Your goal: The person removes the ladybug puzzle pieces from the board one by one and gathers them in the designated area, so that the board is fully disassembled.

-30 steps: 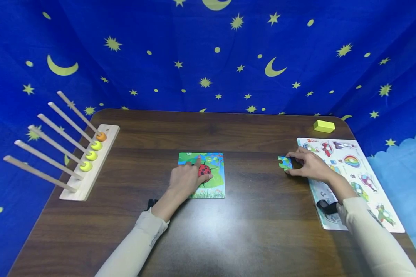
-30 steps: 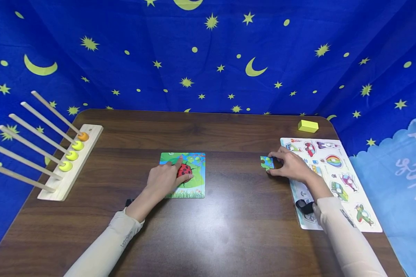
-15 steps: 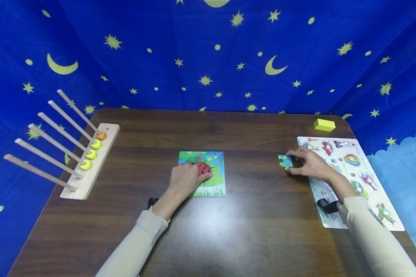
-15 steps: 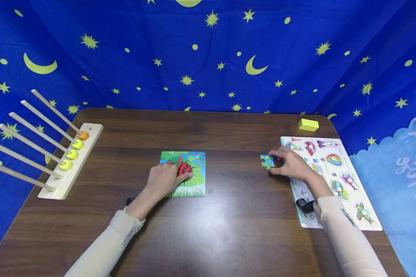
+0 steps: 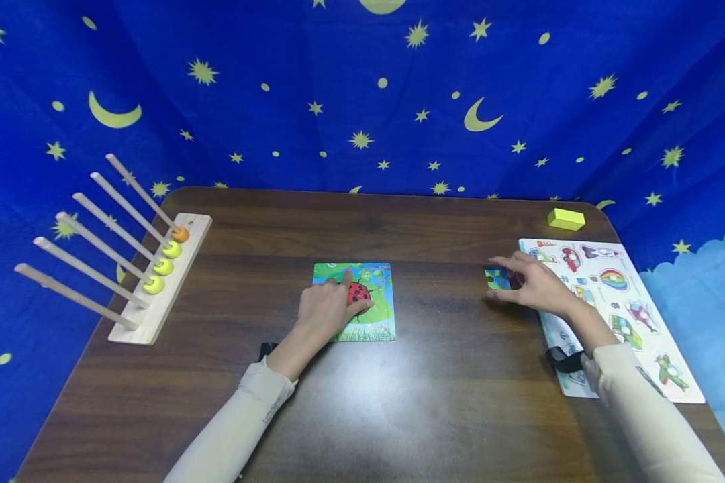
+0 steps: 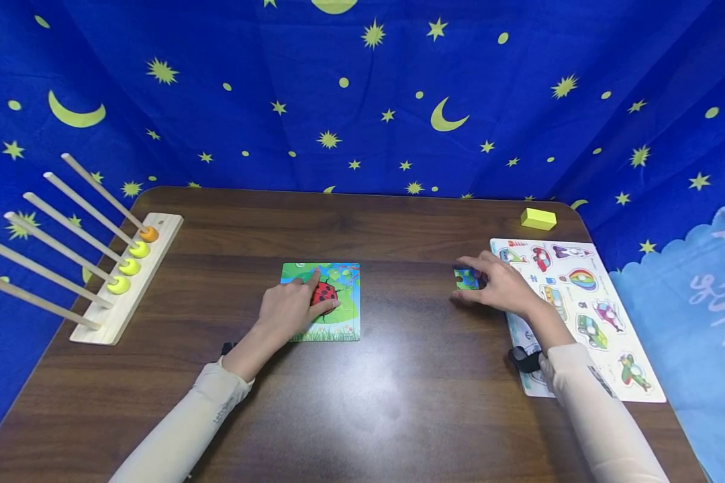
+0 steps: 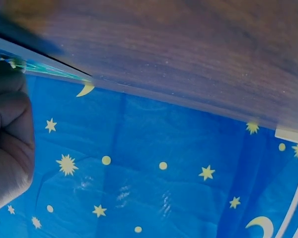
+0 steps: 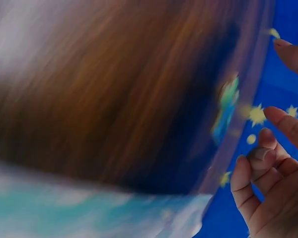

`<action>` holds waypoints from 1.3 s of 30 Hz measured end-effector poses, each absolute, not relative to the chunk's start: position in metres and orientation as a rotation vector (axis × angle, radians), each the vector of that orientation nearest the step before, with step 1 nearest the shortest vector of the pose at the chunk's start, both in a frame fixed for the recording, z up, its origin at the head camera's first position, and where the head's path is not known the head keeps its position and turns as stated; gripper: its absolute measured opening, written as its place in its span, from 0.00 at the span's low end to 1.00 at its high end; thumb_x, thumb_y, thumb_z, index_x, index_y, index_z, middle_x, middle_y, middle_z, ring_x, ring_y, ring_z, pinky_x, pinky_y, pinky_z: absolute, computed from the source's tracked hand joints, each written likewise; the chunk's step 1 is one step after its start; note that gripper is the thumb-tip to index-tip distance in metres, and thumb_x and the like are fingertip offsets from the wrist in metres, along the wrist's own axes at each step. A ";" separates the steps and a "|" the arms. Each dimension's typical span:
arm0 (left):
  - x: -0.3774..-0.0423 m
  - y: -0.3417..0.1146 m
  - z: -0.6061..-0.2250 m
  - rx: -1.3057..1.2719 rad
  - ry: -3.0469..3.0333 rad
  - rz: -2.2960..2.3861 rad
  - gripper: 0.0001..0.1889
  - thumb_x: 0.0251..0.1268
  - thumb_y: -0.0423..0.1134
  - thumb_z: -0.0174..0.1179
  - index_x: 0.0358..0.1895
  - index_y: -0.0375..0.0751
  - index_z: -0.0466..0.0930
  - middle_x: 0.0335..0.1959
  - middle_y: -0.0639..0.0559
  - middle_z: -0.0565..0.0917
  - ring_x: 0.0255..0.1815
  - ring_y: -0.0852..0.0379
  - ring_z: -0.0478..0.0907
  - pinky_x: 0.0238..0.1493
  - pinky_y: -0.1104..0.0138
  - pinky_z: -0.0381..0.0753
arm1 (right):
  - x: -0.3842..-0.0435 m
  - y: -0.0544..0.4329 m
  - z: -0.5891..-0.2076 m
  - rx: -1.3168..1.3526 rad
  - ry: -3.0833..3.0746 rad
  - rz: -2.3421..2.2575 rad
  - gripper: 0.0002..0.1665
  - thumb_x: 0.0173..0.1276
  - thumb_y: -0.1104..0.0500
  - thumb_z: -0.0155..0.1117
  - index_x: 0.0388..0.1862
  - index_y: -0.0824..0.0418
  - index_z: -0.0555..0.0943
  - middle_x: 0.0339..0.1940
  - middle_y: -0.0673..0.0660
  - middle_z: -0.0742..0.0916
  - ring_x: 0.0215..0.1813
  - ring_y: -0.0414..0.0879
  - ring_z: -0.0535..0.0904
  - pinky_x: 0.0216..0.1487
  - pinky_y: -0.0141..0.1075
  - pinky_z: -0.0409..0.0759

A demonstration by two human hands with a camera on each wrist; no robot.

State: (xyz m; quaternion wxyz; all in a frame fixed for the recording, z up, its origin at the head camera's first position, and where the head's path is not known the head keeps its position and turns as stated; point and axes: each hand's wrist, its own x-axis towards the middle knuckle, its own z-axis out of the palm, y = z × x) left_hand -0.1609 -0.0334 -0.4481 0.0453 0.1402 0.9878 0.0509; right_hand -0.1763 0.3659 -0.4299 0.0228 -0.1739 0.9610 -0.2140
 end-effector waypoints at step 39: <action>-0.153 -0.063 -0.447 0.286 3.019 0.128 0.47 0.66 0.72 0.48 0.77 0.41 0.58 0.44 0.38 0.86 0.12 0.63 0.50 0.13 0.71 0.50 | -0.197 0.172 -0.429 -0.814 2.772 -0.737 0.35 0.61 0.44 0.74 0.64 0.56 0.80 0.43 0.59 0.81 0.32 0.45 0.73 0.32 0.39 0.72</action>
